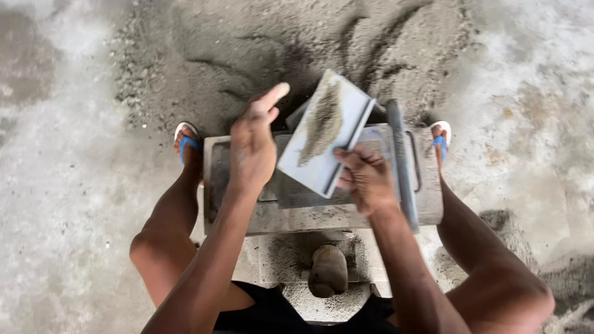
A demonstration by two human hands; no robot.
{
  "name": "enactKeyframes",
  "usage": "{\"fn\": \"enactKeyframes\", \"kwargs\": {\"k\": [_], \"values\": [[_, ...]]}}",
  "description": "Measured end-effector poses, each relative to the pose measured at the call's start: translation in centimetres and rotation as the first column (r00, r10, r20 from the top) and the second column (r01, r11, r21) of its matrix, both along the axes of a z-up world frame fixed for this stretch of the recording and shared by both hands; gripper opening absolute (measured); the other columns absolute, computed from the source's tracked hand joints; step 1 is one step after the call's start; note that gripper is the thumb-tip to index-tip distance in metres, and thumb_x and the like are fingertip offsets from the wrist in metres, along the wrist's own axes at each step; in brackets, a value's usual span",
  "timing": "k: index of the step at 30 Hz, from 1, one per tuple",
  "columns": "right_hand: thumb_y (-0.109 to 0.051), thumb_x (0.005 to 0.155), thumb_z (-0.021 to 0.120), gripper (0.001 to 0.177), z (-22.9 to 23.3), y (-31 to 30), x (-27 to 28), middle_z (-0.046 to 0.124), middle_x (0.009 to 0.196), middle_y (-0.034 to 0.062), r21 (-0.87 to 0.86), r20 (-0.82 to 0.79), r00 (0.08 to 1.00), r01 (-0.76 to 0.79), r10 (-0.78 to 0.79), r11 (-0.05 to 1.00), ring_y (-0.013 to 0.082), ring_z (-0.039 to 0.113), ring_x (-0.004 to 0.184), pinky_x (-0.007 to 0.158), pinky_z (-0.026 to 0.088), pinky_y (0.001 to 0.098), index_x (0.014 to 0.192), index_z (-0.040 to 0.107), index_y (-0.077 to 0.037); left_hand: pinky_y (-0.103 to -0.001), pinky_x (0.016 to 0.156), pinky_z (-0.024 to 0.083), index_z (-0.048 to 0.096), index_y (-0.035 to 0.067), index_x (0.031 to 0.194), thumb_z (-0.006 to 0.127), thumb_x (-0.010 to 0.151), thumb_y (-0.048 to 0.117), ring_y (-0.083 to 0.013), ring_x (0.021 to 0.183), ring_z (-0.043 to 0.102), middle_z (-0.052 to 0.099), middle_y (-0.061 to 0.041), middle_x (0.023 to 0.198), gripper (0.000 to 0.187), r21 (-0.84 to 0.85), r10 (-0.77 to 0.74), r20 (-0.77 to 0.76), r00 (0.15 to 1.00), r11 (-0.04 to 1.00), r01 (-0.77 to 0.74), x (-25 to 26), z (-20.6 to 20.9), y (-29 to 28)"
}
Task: The person fills a metal mold with concrete mix using a trowel, levels the surface, and then flips the mold to release a finished block. They place the block onto a growing stack and repeat the process.
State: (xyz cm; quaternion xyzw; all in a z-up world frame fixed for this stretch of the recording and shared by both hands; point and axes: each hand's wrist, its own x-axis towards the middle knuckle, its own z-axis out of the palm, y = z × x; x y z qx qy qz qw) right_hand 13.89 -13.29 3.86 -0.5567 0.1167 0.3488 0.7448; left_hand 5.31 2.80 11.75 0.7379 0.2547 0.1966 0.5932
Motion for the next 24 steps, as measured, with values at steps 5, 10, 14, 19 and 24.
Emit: {"fn": "enactKeyframes", "kwargs": {"k": [5,10,14,19,24], "values": [[-0.006,0.070,0.073,0.013,4.4,-13.5,4.7,0.051,0.050,-0.0008,-0.166,0.309,0.922,0.295,-0.235,0.941,0.0091,0.056,0.039,0.035,0.053,0.0196,0.074,0.062,-0.010,-0.028,0.059,0.059,0.062,0.010,0.110,0.047,0.090,0.003,-0.0174,0.060,0.066,0.067,-0.010,0.080,0.026,0.230,-0.157,0.277,0.948,0.969,0.093,10.0,-4.3,-9.2],[-0.006,0.082,0.064,0.016,7.9,-30.2,4.8,0.057,0.068,-0.0010,-0.354,0.570,0.765,0.556,-0.298,0.752,0.0054,0.053,0.054,0.047,0.047,0.0209,0.097,0.061,-0.009,-0.045,0.086,0.045,0.048,0.013,0.128,0.049,0.087,0.010,-0.0341,0.094,0.059,0.064,-0.012,0.104,0.041,0.451,-0.637,-0.011,0.771,0.685,0.572,17.4,-5.6,-25.7],[0.004,0.087,0.053,0.034,5.1,-39.8,2.3,0.062,0.102,0.0126,-0.507,0.756,0.650,0.658,-0.079,0.557,0.0202,0.062,0.090,0.072,0.053,0.0298,0.121,0.051,0.003,-0.052,0.065,0.045,0.058,0.008,0.102,0.054,0.084,0.019,-0.0420,0.082,0.057,0.064,-0.013,0.090,0.022,0.513,-0.814,-0.216,0.539,0.375,0.772,19.4,-6.9,-38.4],[0.001,0.082,0.050,0.060,-8.4,-46.8,-1.6,0.065,0.079,0.0204,-0.866,0.500,0.864,0.498,0.058,0.048,0.0285,0.062,0.060,0.051,0.049,0.0374,0.140,0.037,-0.009,-0.049,0.102,0.036,0.062,0.014,0.104,0.050,0.086,0.029,-0.0255,0.097,0.065,0.068,-0.007,0.090,0.026,0.467,-0.865,-0.397,0.306,0.097,0.879,19.6,-14.1,-47.7],[0.002,0.084,0.045,0.068,-13.6,-47.5,-0.8,0.067,0.075,0.0167,-0.977,0.204,0.979,0.204,0.016,-0.054,0.0211,0.061,0.052,0.044,0.049,0.0272,0.146,0.030,-0.019,-0.045,0.107,0.029,0.057,0.018,0.121,0.049,0.088,0.031,-0.0200,0.110,0.060,0.067,-0.004,0.106,0.037,0.383,-0.848,-0.484,0.218,0.019,0.924,19.9,-17.1,-48.9]]}}
